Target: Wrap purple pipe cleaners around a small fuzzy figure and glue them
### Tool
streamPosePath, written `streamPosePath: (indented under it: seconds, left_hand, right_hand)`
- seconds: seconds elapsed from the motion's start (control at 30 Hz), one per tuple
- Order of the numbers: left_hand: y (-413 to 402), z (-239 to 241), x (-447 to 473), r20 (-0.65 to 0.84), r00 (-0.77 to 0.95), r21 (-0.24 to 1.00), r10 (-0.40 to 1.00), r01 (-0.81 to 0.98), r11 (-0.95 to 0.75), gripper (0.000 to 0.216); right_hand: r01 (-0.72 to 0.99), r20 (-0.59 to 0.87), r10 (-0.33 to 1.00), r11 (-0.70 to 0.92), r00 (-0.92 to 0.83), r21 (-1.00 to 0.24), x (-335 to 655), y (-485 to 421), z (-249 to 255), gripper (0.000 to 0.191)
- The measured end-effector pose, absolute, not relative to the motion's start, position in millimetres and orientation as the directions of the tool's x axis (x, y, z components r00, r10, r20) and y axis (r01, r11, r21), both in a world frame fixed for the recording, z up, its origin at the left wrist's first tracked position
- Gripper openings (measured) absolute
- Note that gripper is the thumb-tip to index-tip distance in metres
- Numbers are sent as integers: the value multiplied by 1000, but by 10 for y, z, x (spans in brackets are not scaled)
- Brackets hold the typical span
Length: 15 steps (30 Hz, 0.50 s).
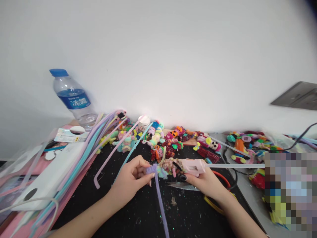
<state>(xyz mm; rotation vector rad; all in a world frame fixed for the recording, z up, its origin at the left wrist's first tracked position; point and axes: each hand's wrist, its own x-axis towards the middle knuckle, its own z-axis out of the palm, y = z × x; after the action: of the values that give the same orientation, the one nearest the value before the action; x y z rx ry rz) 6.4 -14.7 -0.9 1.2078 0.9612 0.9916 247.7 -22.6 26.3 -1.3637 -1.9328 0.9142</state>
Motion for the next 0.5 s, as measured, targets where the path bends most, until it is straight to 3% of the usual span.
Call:
streamPosePath:
  seconds: [0.3,0.5]
  left_hand:
    - [-140,-38,44,-22,321,998,947,-43,38,13]
    - [-148,-5,48,-29,316,996,948,-71,54,15]
  right_hand:
    - [535,92,955,236,-281,-812,2493,-206,251,19]
    - [738,255,954,286,-158,-611,2546,-158,255,18]
